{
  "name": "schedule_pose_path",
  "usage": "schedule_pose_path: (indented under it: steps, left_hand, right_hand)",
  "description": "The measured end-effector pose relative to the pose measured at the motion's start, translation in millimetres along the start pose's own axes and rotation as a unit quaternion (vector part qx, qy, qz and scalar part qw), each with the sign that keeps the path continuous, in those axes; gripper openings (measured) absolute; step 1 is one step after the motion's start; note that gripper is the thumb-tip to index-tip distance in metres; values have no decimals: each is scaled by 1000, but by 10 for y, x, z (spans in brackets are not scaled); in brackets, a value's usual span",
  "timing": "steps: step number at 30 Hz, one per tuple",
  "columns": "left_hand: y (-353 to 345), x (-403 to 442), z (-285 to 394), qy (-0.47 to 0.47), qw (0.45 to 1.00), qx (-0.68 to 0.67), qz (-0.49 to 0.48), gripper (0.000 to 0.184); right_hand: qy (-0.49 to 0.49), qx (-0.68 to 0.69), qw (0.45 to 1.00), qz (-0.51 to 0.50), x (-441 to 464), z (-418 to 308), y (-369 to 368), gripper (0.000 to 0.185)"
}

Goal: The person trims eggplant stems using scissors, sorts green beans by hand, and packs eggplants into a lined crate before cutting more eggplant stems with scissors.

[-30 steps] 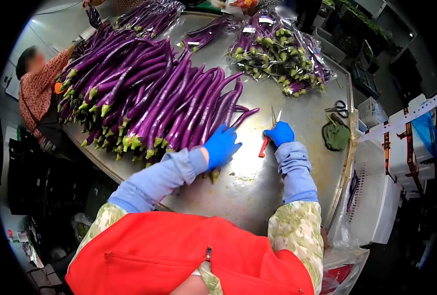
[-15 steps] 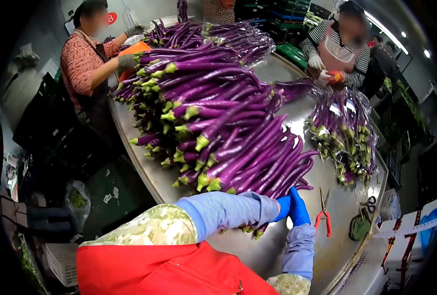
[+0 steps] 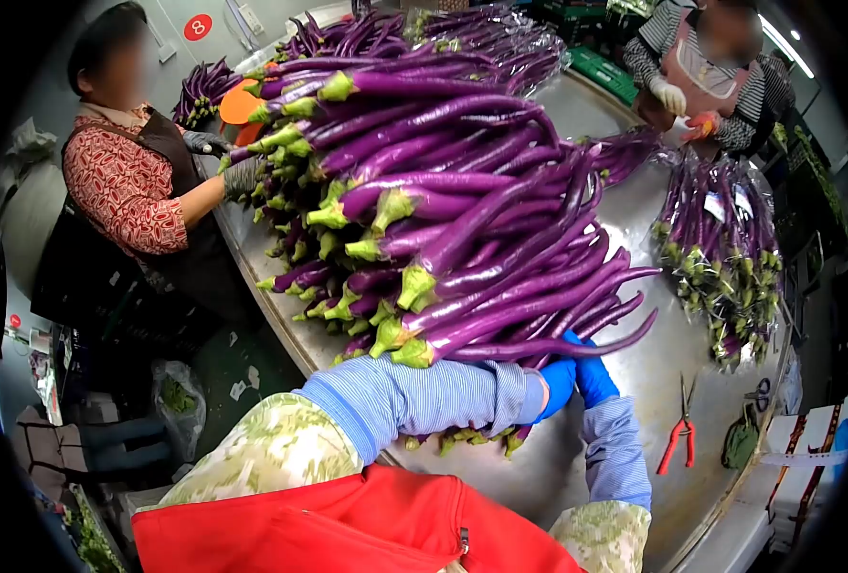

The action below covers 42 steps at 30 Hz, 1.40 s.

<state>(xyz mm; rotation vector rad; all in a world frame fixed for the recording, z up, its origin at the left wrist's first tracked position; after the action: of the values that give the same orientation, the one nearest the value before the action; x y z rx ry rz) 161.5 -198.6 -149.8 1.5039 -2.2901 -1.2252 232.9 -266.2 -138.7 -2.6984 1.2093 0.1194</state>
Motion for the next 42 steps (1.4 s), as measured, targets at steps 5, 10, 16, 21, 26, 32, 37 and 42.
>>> schedule_pose_path:
  steps: [5, 10, 16, 21, 26, 32, 37, 42]
  left_hand:
    - [-56, -409, -200, -43, 997, -67, -22, 45]
    - [-232, -774, -334, -91, 992, -73, -45, 42]
    - [-249, -920, -405, -120, 987, -54, -87, 40]
    - [-363, -908, -413, -85, 986, -81, -122, 33]
    - [-287, -843, -358, -9, 962, -262, 76, 21]
    - [-283, -849, -351, -65, 968, -232, 72, 18]
    - [-37, -1018, -554, 24, 930, -361, 67, 19]
    - [989, -1315, -1098, 143, 809, -559, 111, 30]
  right_hand:
    - [65, -97, 992, -54, 39, -337, -383, 51]
    - [-4, 64, 997, -41, 232, -14, -613, 51]
    - [0, -35, 995, -89, 209, -182, -658, 49]
    - [-128, -182, 973, -65, 87, -306, -535, 62]
    - [-76, -22, 993, -87, 3, -125, -333, 37]
    - [-103, 33, 993, 44, -917, -189, 172, 28]
    - [-96, 100, 988, 68, -1798, -49, 458, 40]
    - [-83, 141, 983, 87, -2488, -15, 684, 41]
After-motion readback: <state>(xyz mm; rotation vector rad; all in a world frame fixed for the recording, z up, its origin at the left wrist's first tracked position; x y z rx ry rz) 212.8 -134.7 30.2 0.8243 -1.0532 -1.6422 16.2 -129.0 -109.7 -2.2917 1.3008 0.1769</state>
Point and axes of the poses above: each hand's wrist, its own x-axis towards the middle knuckle, its own y-axis out of the back of the hand, z = x × y, the point moved 10 cm from there along x, towards the middle knuckle, and after that the axes turned 14 degrees about y, right-handed, at the moved point
